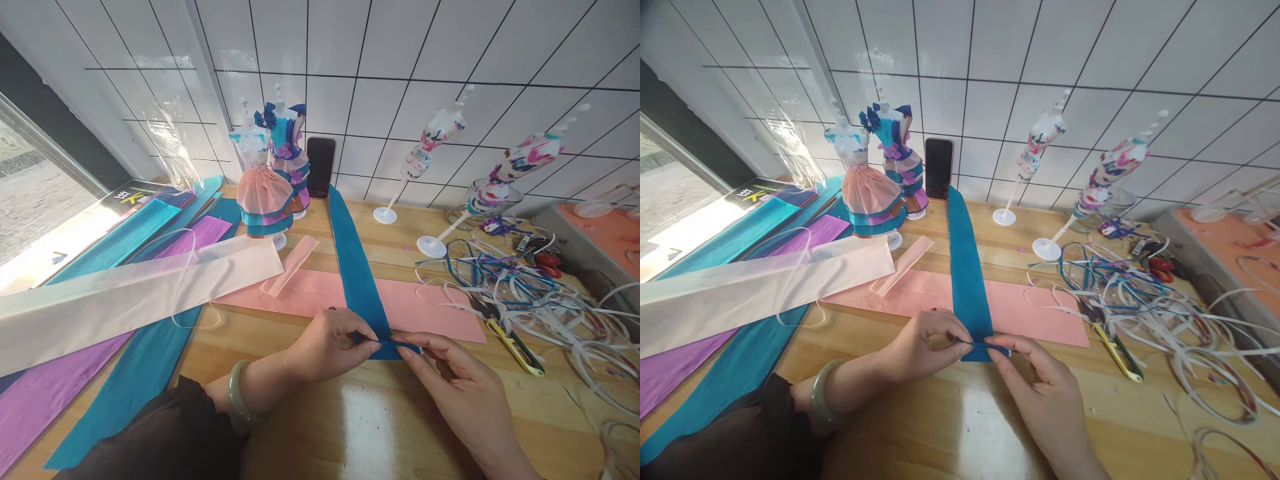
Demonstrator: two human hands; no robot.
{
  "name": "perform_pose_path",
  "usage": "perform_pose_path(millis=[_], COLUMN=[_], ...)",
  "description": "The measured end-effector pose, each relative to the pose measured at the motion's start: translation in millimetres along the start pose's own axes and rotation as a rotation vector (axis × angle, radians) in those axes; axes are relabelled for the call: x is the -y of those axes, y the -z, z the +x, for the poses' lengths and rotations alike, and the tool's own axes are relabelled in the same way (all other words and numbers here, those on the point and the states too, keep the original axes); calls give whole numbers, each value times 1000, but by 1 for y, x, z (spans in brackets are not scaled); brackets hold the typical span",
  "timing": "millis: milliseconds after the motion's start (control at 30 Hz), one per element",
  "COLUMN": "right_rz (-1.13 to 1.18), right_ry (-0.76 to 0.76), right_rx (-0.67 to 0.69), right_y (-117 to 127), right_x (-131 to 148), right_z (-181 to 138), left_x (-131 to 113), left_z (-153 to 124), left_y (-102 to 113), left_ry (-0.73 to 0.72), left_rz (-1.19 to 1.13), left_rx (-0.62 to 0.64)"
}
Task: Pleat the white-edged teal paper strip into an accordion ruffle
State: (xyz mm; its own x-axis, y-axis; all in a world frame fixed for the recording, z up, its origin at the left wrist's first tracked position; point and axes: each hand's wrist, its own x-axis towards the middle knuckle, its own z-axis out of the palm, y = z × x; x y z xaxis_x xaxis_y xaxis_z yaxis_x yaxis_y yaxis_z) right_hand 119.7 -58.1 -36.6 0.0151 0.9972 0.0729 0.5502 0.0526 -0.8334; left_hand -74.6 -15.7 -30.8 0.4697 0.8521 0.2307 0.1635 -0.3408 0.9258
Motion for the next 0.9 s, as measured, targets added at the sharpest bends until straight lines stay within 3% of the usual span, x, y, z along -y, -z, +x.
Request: perform_pose_path(millis=[167, 467, 733, 900], right_rz=[79, 85, 121, 87], right_ry=[0, 39, 69, 107], right_rx=[-59, -72, -74, 1], right_y=[2, 1, 1, 1], right_x=[-1, 0, 4, 5], right_z=[1, -1, 2, 4], left_x=[0, -4, -4, 5], left_z=[0, 1, 1, 1], left_y=[0, -1, 3, -1], left_ry=[56, 82, 285, 325], left_rz=[22, -18, -298, -469], left_rx=[-56, -29, -8, -34])
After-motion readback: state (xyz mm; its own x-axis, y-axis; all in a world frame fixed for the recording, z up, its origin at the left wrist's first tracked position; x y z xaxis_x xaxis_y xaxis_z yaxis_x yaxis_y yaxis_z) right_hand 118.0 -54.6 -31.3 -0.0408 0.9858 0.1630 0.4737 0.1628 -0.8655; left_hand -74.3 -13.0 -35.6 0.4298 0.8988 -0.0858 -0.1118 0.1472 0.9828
